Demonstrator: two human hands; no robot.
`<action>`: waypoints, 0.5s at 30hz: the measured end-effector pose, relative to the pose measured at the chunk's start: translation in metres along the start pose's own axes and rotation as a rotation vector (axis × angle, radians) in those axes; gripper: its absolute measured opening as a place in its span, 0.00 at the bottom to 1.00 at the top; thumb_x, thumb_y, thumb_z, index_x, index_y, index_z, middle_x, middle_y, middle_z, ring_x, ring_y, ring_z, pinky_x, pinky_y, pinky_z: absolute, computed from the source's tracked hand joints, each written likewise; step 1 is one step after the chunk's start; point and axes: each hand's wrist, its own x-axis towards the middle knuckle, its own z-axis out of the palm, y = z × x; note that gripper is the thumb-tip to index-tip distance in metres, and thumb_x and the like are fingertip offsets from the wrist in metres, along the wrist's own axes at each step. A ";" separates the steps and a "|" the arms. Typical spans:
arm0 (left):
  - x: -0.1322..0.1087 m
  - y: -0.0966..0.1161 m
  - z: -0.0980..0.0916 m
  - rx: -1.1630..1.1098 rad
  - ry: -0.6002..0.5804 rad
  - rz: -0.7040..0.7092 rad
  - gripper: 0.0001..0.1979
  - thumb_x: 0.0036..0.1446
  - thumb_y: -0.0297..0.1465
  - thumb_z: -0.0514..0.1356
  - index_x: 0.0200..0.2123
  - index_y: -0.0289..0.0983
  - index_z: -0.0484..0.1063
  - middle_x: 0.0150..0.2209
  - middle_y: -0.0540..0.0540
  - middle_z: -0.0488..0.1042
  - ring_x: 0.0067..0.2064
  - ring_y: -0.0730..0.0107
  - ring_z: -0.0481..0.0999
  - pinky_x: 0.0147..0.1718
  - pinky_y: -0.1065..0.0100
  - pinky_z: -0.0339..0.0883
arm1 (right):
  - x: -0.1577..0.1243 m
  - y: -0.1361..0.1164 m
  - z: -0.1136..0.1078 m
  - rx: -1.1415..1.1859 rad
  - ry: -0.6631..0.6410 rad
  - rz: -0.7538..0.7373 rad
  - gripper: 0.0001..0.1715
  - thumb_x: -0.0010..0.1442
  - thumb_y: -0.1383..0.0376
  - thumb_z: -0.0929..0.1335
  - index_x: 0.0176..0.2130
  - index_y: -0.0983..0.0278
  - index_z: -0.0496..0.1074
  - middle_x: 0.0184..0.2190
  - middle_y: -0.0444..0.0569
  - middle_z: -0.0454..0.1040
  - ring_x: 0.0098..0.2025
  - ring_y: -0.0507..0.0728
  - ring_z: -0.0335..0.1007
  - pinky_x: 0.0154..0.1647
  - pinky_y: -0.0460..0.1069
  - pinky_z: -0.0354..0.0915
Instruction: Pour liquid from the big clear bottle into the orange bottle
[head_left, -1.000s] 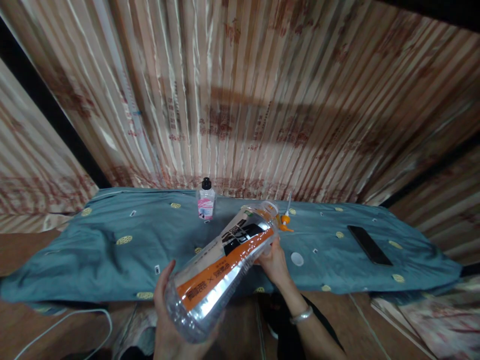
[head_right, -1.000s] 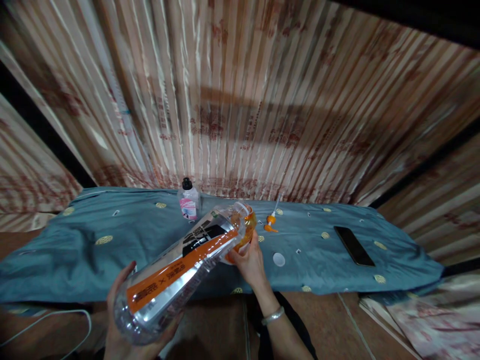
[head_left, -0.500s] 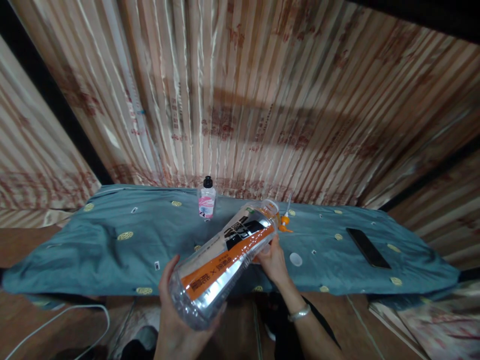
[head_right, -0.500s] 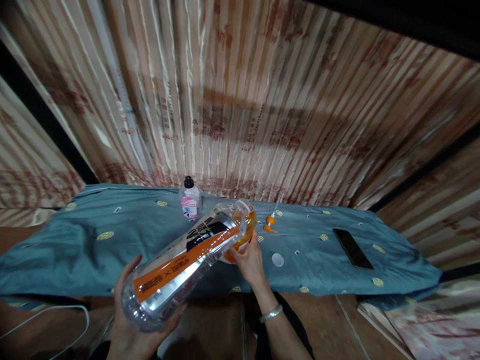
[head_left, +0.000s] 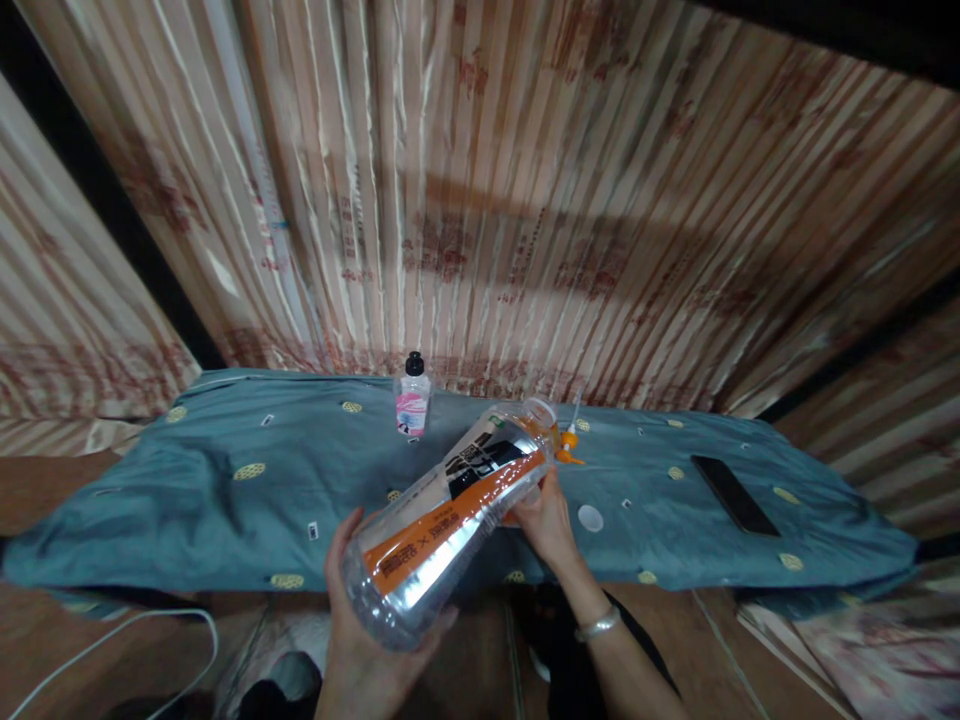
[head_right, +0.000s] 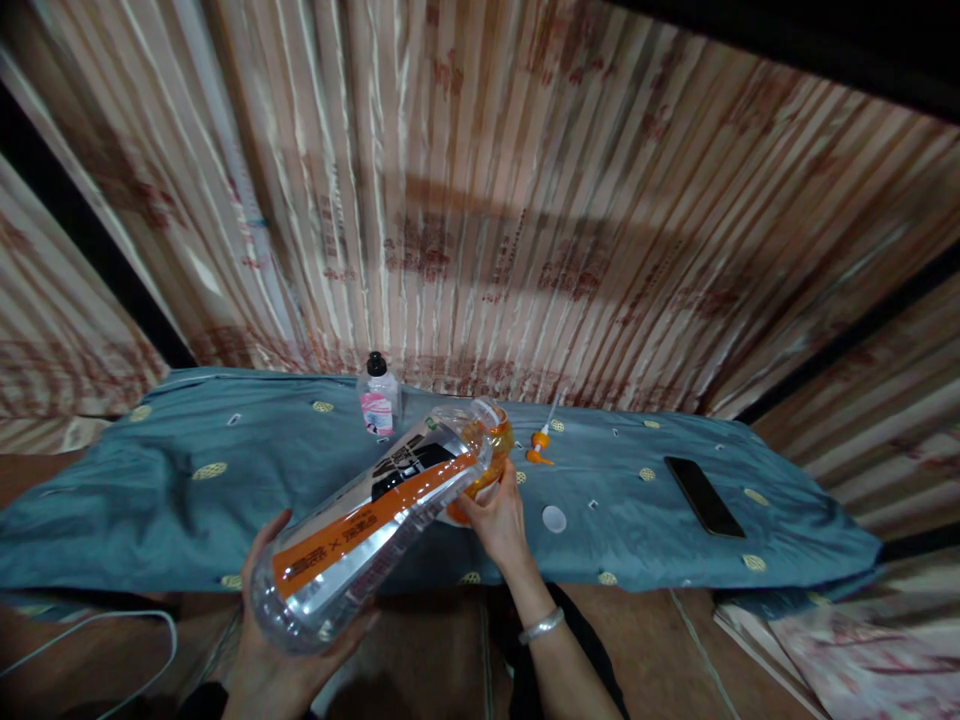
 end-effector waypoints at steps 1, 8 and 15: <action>0.000 -0.003 -0.002 0.029 -0.011 0.066 0.65 0.30 0.35 0.90 0.73 0.55 0.70 0.57 0.46 0.90 0.59 0.33 0.93 0.68 0.33 0.87 | 0.000 -0.002 0.000 0.004 0.001 0.005 0.48 0.52 0.52 0.85 0.67 0.60 0.75 0.59 0.63 0.91 0.65 0.80 0.91 0.67 0.67 0.85; -0.003 -0.003 -0.003 0.133 -0.083 0.233 0.71 0.36 0.67 0.88 0.77 0.45 0.68 0.60 0.37 0.89 0.60 0.33 0.94 0.66 0.38 0.88 | 0.001 -0.013 -0.003 0.030 -0.008 0.051 0.53 0.50 0.51 0.85 0.69 0.61 0.74 0.58 0.63 0.92 0.63 0.80 0.92 0.65 0.66 0.85; -0.002 0.006 0.004 0.126 -0.046 0.205 0.60 0.44 0.63 0.87 0.72 0.43 0.72 0.57 0.38 0.89 0.56 0.39 0.94 0.60 0.44 0.90 | 0.002 -0.018 -0.010 0.030 -0.031 0.045 0.56 0.50 0.51 0.85 0.71 0.60 0.73 0.58 0.59 0.93 0.61 0.78 0.94 0.61 0.64 0.86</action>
